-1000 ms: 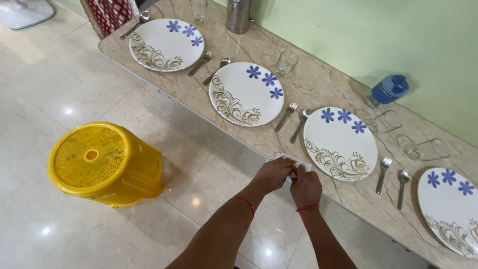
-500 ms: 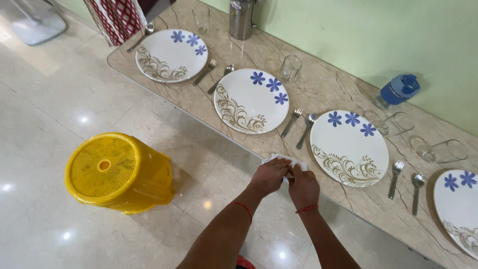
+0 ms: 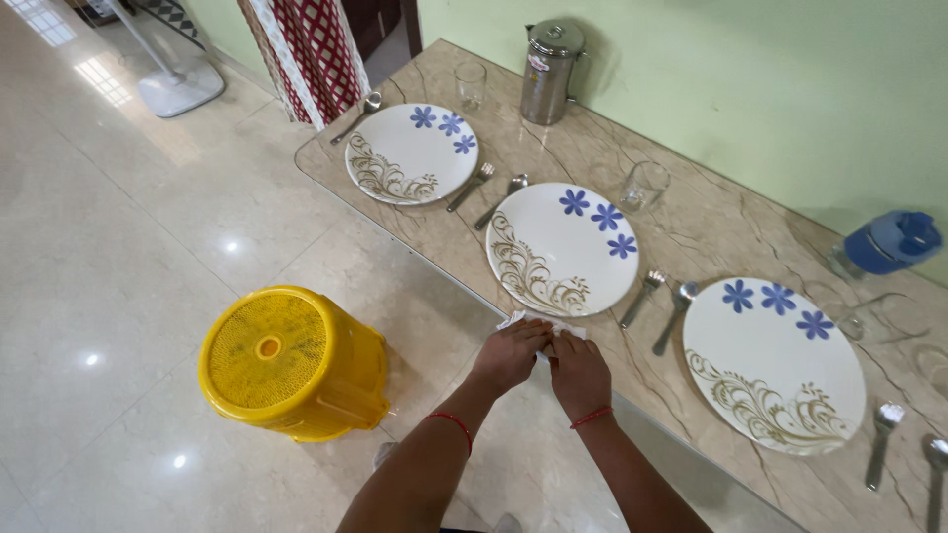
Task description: The person wipes a dining table surface with a white cloth, moving around plates, glasses, and cutlery. They repeatedly wipe different sections of the table, including areas near the wall and between place settings, then briefly adjust the plates before continuing to wipe.
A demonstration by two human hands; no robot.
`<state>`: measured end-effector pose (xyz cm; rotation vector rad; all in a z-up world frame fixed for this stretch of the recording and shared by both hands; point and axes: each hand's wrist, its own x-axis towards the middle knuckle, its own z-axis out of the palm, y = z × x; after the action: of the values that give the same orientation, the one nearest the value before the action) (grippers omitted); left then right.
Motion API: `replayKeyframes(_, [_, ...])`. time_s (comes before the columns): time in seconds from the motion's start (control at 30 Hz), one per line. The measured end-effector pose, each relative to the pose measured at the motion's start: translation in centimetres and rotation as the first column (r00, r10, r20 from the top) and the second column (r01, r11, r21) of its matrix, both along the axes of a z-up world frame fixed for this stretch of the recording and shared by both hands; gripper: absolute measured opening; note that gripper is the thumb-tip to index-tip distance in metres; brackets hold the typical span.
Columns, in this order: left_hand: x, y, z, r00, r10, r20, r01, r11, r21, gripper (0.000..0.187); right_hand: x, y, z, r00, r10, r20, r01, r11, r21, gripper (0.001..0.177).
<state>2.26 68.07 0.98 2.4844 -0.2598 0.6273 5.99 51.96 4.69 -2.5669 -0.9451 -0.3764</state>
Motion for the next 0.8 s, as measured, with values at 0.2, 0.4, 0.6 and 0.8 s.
replayKeyframes(0.2, [-0.1, 7.3, 0.2, 0.998, -0.064, 0.012, 0.065, 0.997, -0.047, 0.035, 0.2, 6.4, -1.3, 1.000, -0.025, -0.004, 0.025, 0.999, -0.048, 0.024])
replayKeyframes(0.4, [1.6, 16.7, 0.7, 0.986, -0.154, 0.062, 0.158, 0.986, -0.056, 0.040, 1.2, 15.2, -2.0, 0.994, -0.063, 0.085, 0.065, 0.998, -0.021, 0.032])
replayKeyframes(0.6, [2.7, 26.2, -0.3, 0.993, -0.090, 0.076, 0.097, 0.990, -0.106, 0.037, 2.4, 25.2, -2.2, 0.997, -0.064, 0.032, 0.065, 0.997, -0.040, 0.036])
replayKeyframes(0.8, [3.5, 35.0, -0.7, 0.997, 0.000, 0.080, 0.011, 0.989, -0.148, 0.033, 4.0, 34.5, -1.4, 1.000, 0.007, -0.001, -0.007, 0.998, -0.065, 0.023])
